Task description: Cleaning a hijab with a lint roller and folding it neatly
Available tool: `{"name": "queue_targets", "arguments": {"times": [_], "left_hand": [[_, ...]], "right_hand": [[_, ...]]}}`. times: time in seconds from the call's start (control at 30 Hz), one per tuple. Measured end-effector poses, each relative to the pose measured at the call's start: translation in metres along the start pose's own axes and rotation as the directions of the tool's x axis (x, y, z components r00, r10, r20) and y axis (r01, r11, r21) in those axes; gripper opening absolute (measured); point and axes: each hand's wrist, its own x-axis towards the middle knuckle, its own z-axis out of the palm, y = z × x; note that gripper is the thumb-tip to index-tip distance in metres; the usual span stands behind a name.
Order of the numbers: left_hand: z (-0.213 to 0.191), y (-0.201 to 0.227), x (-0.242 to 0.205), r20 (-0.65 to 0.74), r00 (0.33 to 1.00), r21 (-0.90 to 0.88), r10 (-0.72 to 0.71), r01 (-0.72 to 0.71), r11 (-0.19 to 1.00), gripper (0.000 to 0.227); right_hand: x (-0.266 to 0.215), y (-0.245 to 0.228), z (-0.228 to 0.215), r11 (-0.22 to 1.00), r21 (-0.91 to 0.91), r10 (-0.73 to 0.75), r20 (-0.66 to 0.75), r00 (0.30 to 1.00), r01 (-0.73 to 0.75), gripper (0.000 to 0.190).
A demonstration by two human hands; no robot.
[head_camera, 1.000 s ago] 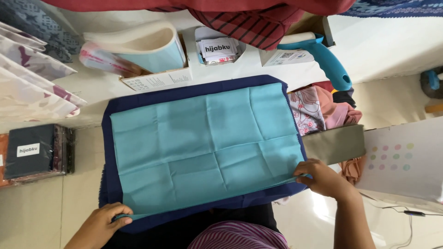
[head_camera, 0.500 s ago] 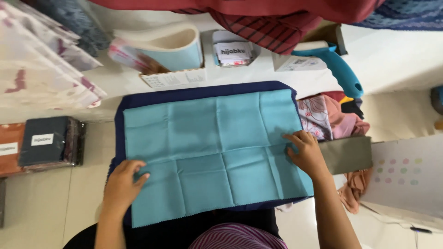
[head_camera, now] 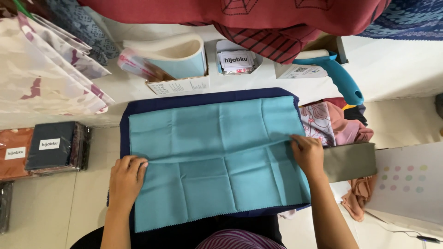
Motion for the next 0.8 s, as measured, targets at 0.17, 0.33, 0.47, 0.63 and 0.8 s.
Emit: {"name": "queue_targets", "arguments": {"times": [0.17,0.33,0.47,0.63,0.8], "left_hand": [[0.015,-0.021,0.011,-0.071,0.991,0.33,0.114,-0.084,0.94,0.015],[0.003,-0.003,0.02,0.094,0.96,0.09,-0.263,0.255,0.963,0.018],[0.002,0.01,0.047,0.302,0.829,-0.333,-0.47,0.554,0.763,0.022],[0.001,-0.006,0.101,-0.049,0.942,-0.306,-0.332,0.303,0.903,0.021],[0.002,-0.015,0.11,-0.263,0.928,-0.389,-0.264,0.148,0.909,0.015]], "right_hand": [[0.011,0.004,0.011,0.723,0.359,0.533,0.255,0.807,-0.591,0.015],[0.03,-0.001,0.005,0.328,0.572,0.55,0.532,0.644,-0.752,0.017],[0.06,-0.04,-0.02,0.547,0.655,0.427,0.316,0.847,-0.521,0.013],[0.119,-0.005,-0.01,0.682,0.67,0.305,0.105,0.946,-0.294,0.008],[0.13,-0.001,-0.012,0.668,0.734,0.244,-0.057,0.968,-0.125,0.006]]}}
